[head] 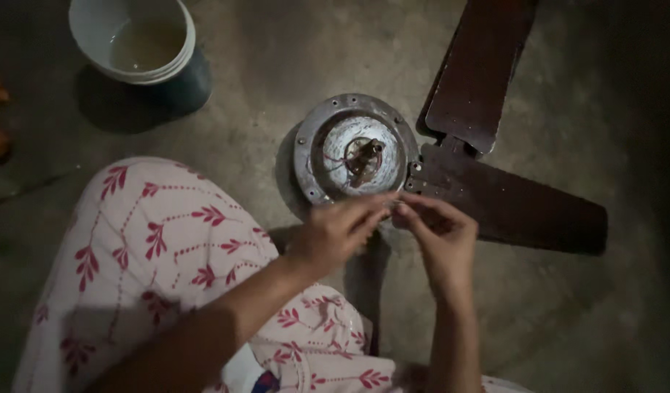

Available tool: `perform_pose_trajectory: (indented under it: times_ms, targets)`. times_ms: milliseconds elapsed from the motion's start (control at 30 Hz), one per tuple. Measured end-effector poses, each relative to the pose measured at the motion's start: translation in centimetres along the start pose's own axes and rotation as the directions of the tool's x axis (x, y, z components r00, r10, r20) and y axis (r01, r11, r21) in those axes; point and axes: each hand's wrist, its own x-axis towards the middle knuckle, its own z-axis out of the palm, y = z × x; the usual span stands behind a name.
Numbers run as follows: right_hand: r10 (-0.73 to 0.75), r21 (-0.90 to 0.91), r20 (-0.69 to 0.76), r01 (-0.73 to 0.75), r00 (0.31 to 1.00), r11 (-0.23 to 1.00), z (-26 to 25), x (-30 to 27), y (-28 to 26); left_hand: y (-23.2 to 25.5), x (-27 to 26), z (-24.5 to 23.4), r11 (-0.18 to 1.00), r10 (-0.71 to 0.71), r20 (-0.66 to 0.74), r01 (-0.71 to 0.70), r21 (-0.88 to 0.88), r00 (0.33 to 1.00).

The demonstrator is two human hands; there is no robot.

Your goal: The person attaches fan blades to the motor housing by hand, inserting and tightening screws at each blade mount. The person works on one blade at a time, rotating the fan to access each mounting point.

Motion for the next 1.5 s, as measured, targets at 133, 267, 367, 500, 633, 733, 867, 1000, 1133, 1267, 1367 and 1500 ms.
perform_pose_trajectory:
  times_ms: [133, 267, 367, 500, 633, 733, 867, 1000, 1133, 1267, 1367, 1500]
  targets:
    - [-0.060, -0.166, -0.178, 0.030, 0.982, 0.986, -1.8, 0.8, 0.5, 0.2, -0.9, 1.3, 0.992, 0.058, 0.333, -0.092, 0.087, 0.941]
    - [-0.071, -0.254, -0.286, -0.004, 0.955, 0.967, -2.7, 2.2, 1.5, -0.2, -0.9, 2.8, 0.976, 0.055, 0.405, -0.134, 0.170, 0.913]
    - [-0.197, -0.383, -0.252, 0.090, 0.948, 0.919, -3.1, 3.3, 1.8, -0.6, -0.9, 3.8, 0.913, 0.086, 0.419, -0.240, 0.329, 0.904]
    - [-0.260, -0.489, -0.262, 0.105, 0.929, 0.866, -2.5, 4.7, 1.5, -1.2, -0.6, 5.5, 0.808, 0.097, 0.380, -0.296, 0.510, 0.920]
    - [-0.279, -0.526, -0.261, 0.106, 0.924, 0.844, -1.3, 5.7, 0.8, -1.6, -0.8, 6.4, 0.731, 0.041, 0.412, -0.308, 0.609, 0.910]
    - [-0.234, -0.539, -0.256, 0.063, 0.938, 0.840, -0.4, 6.2, 0.3, -1.8, -1.0, 6.1, 0.662, 0.033, 0.449, -0.356, 0.660, 0.893]
    - [-0.259, -0.571, -0.210, 0.096, 0.943, 0.815, -0.1, 6.2, 0.2, -1.8, -1.0, 6.1, 0.680, 0.043, 0.439, -0.349, 0.645, 0.897]
    - [-0.238, -0.526, -0.191, 0.105, 0.952, 0.844, -0.3, 6.3, 0.4, -2.0, -1.0, 6.2, 0.690, 0.043, 0.456, -0.357, 0.630, 0.889]
    - [-0.202, -0.481, -0.226, 0.071, 0.953, 0.874, -0.4, 6.4, 0.7, -1.8, -0.9, 6.3, 0.688, 0.038, 0.426, -0.333, 0.645, 0.904]
    - [-0.240, -0.490, -0.192, 0.119, 0.952, 0.864, -0.5, 6.3, 0.9, -1.6, -0.8, 6.0, 0.671, 0.030, 0.451, -0.352, 0.653, 0.892]
    - [-0.249, -0.491, -0.177, 0.134, 0.952, 0.861, -0.3, 6.3, 0.8, -1.6, -0.7, 6.0, 0.679, 0.033, 0.440, -0.344, 0.649, 0.897]
    - [-0.273, -0.532, -0.163, 0.148, 0.948, 0.834, 0.0, 6.1, 0.6, -1.6, -0.9, 5.9, 0.676, 0.050, 0.426, -0.345, 0.652, 0.903]
